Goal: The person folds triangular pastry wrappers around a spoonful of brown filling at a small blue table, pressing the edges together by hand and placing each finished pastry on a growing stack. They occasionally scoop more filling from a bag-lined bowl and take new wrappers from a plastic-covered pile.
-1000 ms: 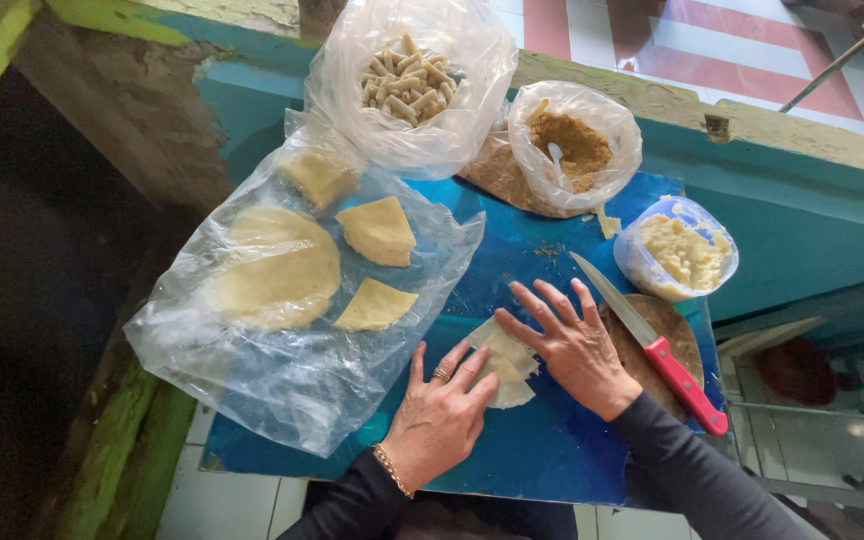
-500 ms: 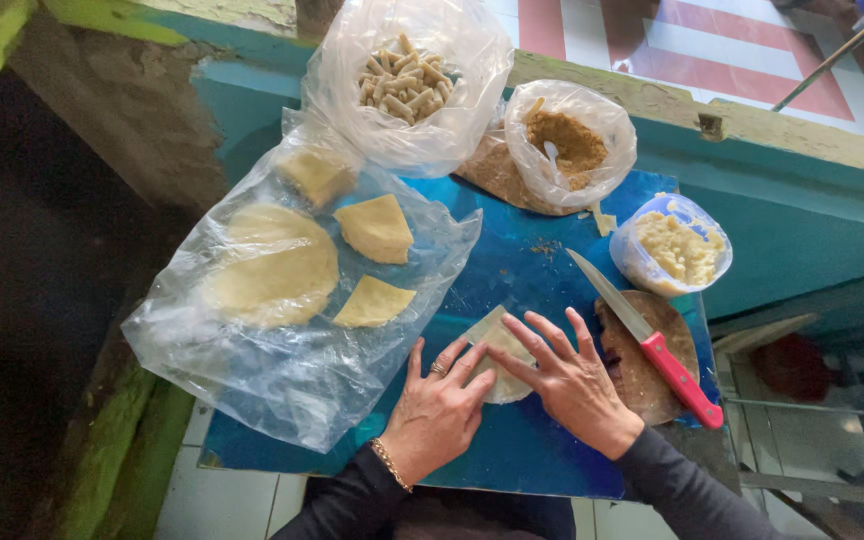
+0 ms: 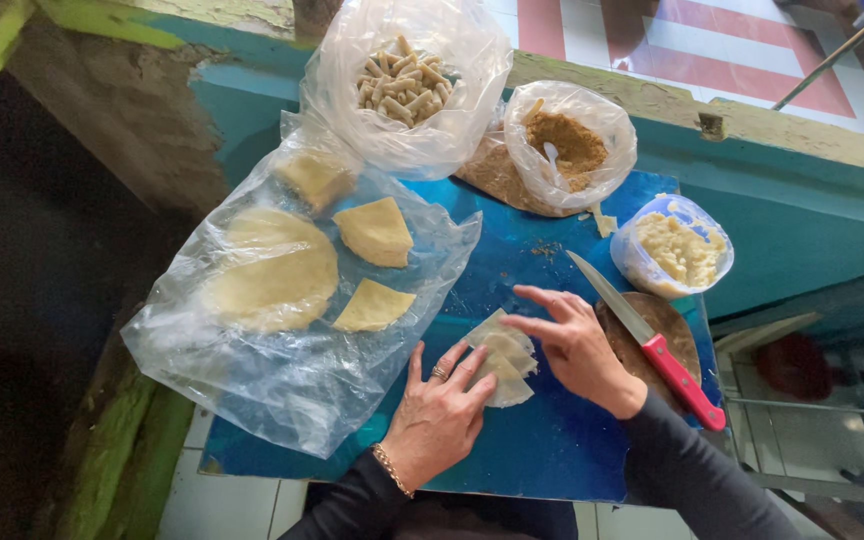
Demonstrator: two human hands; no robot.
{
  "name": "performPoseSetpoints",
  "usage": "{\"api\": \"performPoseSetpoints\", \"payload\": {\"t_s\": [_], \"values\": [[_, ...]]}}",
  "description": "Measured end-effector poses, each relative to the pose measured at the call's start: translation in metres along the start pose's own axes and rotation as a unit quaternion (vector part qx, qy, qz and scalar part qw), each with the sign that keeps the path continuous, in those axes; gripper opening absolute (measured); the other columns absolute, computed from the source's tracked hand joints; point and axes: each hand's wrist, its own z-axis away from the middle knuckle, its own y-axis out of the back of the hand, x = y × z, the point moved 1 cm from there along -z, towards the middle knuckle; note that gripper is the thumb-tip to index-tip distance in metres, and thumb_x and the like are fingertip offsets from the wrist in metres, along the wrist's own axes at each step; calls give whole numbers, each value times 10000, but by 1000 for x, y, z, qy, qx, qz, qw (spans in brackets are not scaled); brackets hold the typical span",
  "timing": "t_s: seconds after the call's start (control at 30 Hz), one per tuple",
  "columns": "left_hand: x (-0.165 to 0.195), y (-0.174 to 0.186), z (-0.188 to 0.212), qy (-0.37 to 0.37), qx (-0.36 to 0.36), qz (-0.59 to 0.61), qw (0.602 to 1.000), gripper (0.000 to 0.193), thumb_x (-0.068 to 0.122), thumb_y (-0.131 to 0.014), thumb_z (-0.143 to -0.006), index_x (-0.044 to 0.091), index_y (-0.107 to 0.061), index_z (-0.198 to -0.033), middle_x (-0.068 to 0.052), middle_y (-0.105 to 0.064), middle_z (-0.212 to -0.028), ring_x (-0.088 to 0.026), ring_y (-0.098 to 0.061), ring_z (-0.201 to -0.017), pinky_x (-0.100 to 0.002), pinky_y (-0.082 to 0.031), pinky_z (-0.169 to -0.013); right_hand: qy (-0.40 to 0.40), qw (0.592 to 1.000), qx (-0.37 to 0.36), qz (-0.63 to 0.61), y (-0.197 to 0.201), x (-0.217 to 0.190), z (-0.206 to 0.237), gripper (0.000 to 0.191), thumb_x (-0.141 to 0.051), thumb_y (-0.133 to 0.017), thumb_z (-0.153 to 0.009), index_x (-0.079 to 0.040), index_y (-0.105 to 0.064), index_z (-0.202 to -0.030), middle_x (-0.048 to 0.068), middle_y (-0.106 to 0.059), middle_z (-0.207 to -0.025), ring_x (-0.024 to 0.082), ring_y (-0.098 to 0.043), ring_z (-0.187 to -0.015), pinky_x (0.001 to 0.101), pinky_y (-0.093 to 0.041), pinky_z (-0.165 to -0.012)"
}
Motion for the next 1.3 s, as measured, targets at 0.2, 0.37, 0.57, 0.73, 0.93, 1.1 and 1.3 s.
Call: {"api": "performPoseSetpoints", "payload": {"t_s": [0.2, 0.37, 0.57, 0.73, 0.93, 1.1, 1.3], "values": [[-1, 0, 0, 0, 2, 4, 1000, 375, 154, -682, -812, 97, -645, -1181, -157, -549, -1441, -353, -447, -1389, -738, -261, -1080, 54, 983, 18, 176, -5, -4, -6, 635, 16, -628, -745, -292, -686, -1298, 74, -528, -1489, 292, -504, -1359, 547, -312, -1144], [-1, -1, 0, 4, -2, 7, 1000, 364, 156, -678, -821, 98, -645, -1179, -148, -549, -1444, -346, -444, -1392, -735, -257, -1085, 38, 967, 44, 248, 4, -3, -13, 583, 9, -627, -797, -265, -676, -1309, 99, -513, -1498, 312, -491, -1372, 545, -287, -1173], [-3, 0, 1, 6, 4, 25, 1000, 383, 163, -677, -829, 104, -653, -1207, -142, -550, -1447, -344, -447, -1388, -721, -262, -1089, 63, 989, 12, 133, 3, -33, 16, 597, 13, -632, -728, -285, -704, -1240, 66, -515, -1497, 280, -488, -1366, 547, -278, -1159], [-2, 1, -1, 8, 4, 24, 1000, 348, 163, -681, -832, 113, -655, -1175, -137, -555, -1440, -340, -452, -1387, -724, -263, -1084, 84, 977, 40, 190, 18, -51, 35, 481, 18, -644, -758, -227, -729, -1163, 93, -565, -1446, 288, -544, -1314, 554, -343, -1119], [-3, 2, -2, 8, -1, 39, 999, 342, 125, -681, -802, 113, -654, -1143, -147, -561, -1434, -358, -454, -1372, -728, -256, -1073, 8, 968, 176, 179, 83, 19, 2, 363, -3, -703, -877, -145, -718, -1210, 85, -689, -1260, 310, -649, -1171, 452, -506, -1022], [-4, 1, -1, 1, 11, 62, 998, 311, 137, -681, -830, 128, -661, -1140, -155, -569, -1433, -367, -460, -1370, -718, -250, -1086, -101, 975, 136, 146, 101, 124, -86, 207, -176, -713, -974, -190, -776, -1172, 69, -752, -998, 269, -714, -935, 413, -555, -802], [-7, 0, 1, -3, 11, 72, 997, 304, 141, -673, -865, 113, -652, -1166, -193, -545, -1454, -373, -456, -1386, -709, -257, -1097, -219, 944, -15, 248, 71, 197, -143, 183, -303, -796, -812, -279, -827, -991, 62, -741, -1002, 305, -709, -955, 446, -554, -818]]}}
